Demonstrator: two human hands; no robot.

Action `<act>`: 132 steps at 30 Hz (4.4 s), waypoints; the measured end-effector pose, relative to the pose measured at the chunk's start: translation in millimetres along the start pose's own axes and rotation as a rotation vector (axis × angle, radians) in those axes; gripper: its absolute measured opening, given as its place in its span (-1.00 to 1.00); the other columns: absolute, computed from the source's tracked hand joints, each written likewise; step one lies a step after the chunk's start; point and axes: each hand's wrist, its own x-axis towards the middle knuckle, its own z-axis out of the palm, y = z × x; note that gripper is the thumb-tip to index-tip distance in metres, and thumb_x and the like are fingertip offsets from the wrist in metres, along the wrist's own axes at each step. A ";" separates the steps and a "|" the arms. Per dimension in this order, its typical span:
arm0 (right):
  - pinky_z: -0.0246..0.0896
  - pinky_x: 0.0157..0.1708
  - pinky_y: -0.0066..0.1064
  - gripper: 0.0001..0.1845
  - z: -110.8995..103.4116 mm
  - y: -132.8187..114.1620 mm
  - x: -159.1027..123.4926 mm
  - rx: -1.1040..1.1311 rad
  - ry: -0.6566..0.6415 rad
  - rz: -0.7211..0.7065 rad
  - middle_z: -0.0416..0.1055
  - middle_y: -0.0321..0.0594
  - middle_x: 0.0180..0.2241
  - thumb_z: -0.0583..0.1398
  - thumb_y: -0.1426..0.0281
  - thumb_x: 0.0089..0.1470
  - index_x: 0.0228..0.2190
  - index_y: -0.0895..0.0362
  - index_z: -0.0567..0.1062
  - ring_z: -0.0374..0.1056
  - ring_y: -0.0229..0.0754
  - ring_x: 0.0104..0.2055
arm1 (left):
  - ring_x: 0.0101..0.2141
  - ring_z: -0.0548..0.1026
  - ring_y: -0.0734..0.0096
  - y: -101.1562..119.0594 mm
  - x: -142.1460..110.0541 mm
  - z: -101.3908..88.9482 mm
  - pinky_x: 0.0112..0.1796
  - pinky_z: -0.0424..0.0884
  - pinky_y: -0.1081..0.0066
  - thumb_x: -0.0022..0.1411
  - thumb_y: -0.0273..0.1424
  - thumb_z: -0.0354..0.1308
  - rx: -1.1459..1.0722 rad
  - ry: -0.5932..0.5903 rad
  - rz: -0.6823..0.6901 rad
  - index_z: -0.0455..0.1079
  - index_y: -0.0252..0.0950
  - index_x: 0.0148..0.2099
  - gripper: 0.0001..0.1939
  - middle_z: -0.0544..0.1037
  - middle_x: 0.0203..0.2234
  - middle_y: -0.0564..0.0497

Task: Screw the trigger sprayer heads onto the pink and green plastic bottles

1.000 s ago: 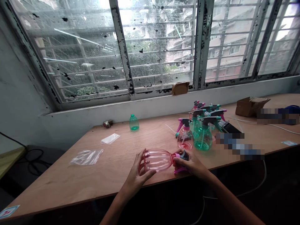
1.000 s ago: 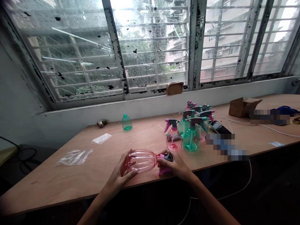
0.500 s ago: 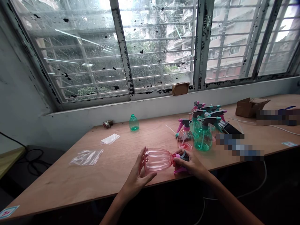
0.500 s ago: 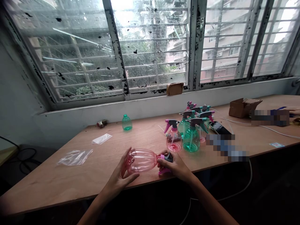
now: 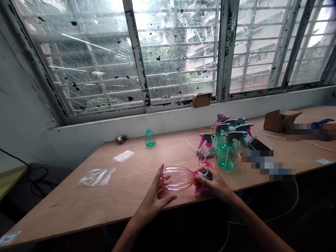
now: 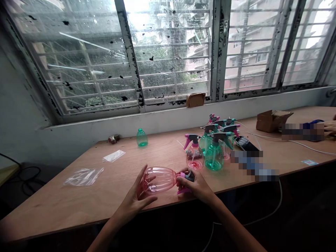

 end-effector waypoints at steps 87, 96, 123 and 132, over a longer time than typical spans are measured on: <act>0.47 -0.39 -0.35 -0.67 -2.6 1.0 -3.5 0.022 -0.005 -0.014 0.54 -0.27 -0.46 0.33 0.16 0.10 -0.27 0.13 0.41 0.47 -0.19 -0.43 | 0.19 0.31 0.09 1.0 -1.6 -0.8 0.16 0.24 0.07 0.19 -0.29 0.33 -0.008 -0.066 0.001 -0.36 0.08 0.43 0.04 0.27 0.20 -0.15; 0.45 -0.40 -0.38 -0.68 -1.9 -2.7 -4.8 0.012 0.002 -0.013 0.54 -0.26 -0.45 0.33 0.18 0.10 -0.27 0.14 0.42 0.49 -0.20 -0.43 | 0.24 0.26 0.02 3.2 0.3 0.4 0.23 0.18 0.07 0.21 -0.25 0.29 0.011 0.001 -0.006 -0.11 -0.03 0.42 -0.13 0.11 0.34 -0.15; 0.53 -0.40 -0.31 -0.63 -4.9 1.1 -5.2 -0.051 -0.019 0.003 0.55 -0.25 -0.44 0.34 0.14 0.07 -0.25 0.13 0.42 0.51 -0.15 -0.40 | 0.18 0.35 0.07 1.9 -0.5 2.1 0.21 0.20 0.00 0.17 -0.32 0.34 0.090 -0.035 0.029 -0.43 -0.03 0.44 0.10 0.34 0.17 -0.19; 0.48 -0.39 -0.33 -0.65 -4.9 0.8 -4.9 -0.057 0.006 -0.017 0.56 -0.26 -0.44 0.34 0.14 0.06 -0.26 0.12 0.43 0.52 -0.15 -0.42 | 0.21 0.29 0.00 3.8 0.9 4.2 0.20 0.22 0.03 0.16 -0.25 0.33 0.092 0.029 0.007 -0.13 -0.07 0.42 -0.06 0.26 0.22 -0.18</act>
